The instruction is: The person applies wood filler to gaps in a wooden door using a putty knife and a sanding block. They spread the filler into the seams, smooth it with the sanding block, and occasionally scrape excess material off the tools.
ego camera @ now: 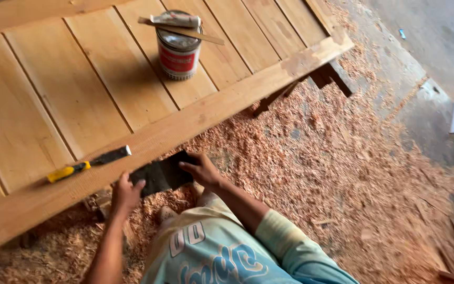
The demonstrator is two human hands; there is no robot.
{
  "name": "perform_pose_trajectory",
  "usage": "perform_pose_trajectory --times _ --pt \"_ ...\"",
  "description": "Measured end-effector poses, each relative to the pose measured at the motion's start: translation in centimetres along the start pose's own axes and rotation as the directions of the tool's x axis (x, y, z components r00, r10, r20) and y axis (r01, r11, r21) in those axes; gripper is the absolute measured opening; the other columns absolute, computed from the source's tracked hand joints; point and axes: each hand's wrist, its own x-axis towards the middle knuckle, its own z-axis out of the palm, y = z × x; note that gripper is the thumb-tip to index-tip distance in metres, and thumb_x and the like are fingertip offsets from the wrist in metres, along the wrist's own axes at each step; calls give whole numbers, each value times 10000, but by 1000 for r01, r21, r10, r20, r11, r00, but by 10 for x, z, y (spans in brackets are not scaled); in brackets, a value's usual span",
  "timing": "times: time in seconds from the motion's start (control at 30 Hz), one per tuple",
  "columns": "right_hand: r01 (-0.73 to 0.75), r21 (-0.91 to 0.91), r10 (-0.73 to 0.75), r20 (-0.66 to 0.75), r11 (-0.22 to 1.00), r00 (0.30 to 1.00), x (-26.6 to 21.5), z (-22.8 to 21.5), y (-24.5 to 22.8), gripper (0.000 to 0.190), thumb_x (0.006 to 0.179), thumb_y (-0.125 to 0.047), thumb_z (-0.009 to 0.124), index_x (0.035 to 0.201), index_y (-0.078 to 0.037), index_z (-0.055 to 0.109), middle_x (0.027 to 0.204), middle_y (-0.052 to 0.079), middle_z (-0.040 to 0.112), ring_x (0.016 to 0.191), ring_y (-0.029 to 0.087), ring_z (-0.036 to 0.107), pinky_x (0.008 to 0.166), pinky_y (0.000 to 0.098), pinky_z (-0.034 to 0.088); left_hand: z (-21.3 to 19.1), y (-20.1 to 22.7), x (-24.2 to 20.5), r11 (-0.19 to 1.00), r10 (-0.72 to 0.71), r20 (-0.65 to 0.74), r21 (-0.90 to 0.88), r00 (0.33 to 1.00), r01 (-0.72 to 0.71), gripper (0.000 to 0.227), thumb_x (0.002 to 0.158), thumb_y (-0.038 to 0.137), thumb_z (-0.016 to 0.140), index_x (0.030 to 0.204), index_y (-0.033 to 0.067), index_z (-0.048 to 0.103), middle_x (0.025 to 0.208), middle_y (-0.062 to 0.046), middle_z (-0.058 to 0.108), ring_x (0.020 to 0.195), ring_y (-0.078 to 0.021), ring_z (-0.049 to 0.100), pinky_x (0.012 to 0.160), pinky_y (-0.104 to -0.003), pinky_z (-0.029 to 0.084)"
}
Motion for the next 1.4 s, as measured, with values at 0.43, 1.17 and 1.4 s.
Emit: perform_pose_trajectory --times 0.43,1.17,1.4 --pt "-197 -754 -7 -258 626 966 79 -64 69 337 958 -222 707 1271 -97 707 1032 173 755 857 274 751 805 419 566 40 31 37 878 41 -118 -469 992 -92 404 934 110 675 1324 28 609 955 -79 727 745 -156 629 591 -282 449" --pt "681 -602 -601 379 418 703 274 -231 -103 130 937 -146 772 999 -38 734 923 135 753 780 275 743 686 347 598 201 118 132 343 -456 -95 -936 885 76 227 908 161 678 1108 55 663 889 -66 709 684 -176 646 533 -331 504" --pt "779 -619 -771 449 98 453 349 -188 -222 428 790 -90 838 1188 -19 698 1170 197 684 1051 388 653 876 467 564 196 136 152 383 -503 -140 -921 853 75 235 879 176 687 1075 46 685 842 -70 725 656 -164 660 539 -303 514"
